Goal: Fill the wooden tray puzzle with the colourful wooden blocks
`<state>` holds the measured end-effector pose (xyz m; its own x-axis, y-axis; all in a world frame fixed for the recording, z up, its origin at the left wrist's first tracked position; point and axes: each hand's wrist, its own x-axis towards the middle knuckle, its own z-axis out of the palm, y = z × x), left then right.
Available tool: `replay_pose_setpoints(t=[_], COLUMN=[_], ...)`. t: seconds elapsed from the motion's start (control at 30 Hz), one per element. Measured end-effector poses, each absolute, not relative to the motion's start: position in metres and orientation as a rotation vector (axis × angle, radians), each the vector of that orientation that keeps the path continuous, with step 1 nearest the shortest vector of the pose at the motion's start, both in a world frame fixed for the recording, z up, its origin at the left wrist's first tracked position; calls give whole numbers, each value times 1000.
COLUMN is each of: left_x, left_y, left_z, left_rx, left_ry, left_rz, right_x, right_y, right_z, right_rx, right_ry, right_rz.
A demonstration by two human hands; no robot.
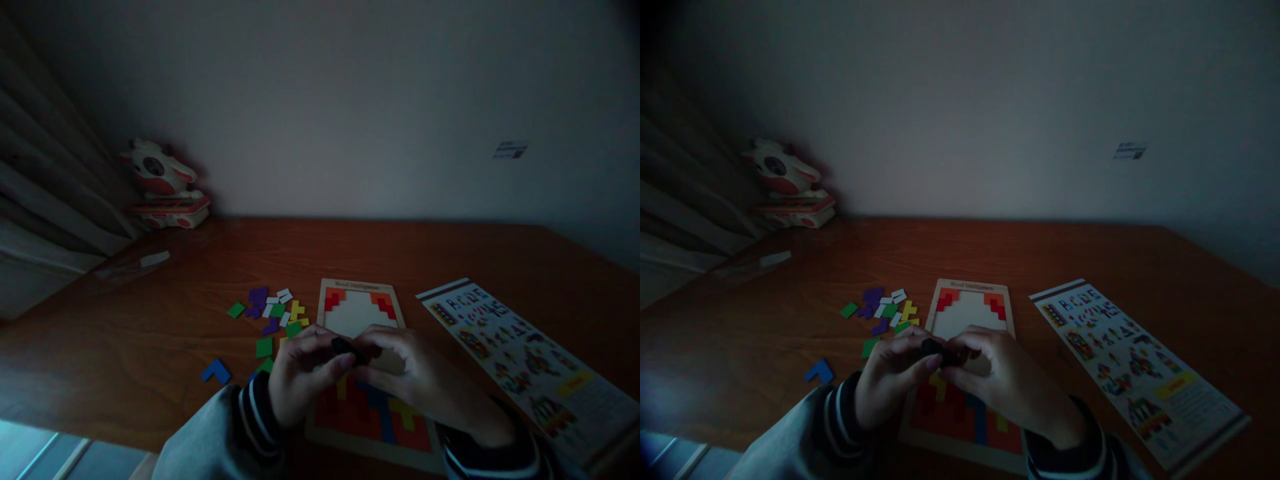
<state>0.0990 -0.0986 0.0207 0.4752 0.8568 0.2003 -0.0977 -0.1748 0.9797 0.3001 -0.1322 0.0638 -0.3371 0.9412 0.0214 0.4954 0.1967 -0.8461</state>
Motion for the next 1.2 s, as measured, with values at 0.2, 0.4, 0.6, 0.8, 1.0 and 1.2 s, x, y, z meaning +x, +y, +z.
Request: replay_pose_setpoints(t=[0.2, 0.4, 0.6, 0.8, 1.0, 1.2], left_x=[105, 99, 89, 93, 98, 98], left_y=[-77, -39, -34, -53, -62, -68], left_z=[39, 59, 26, 10, 16, 23], left_rx=[1722, 2215, 2391, 2420, 2252, 1952], left_ry=[693, 885, 1034, 832, 515, 615], left_rz=[884, 766, 881, 996, 927, 851], right_x=[311, 357, 370, 331, 305, 305], right_y=[-127, -117, -118, -120, -116, -114], right_z=[66, 45, 37, 39, 34, 40], right_rx=[-1389, -1707, -1872, -1739, -1529, -1412], right_ry=[-1909, -1806, -1837, -1897, -1878, -1832], right_rz=[935, 719, 741, 830, 965, 1048])
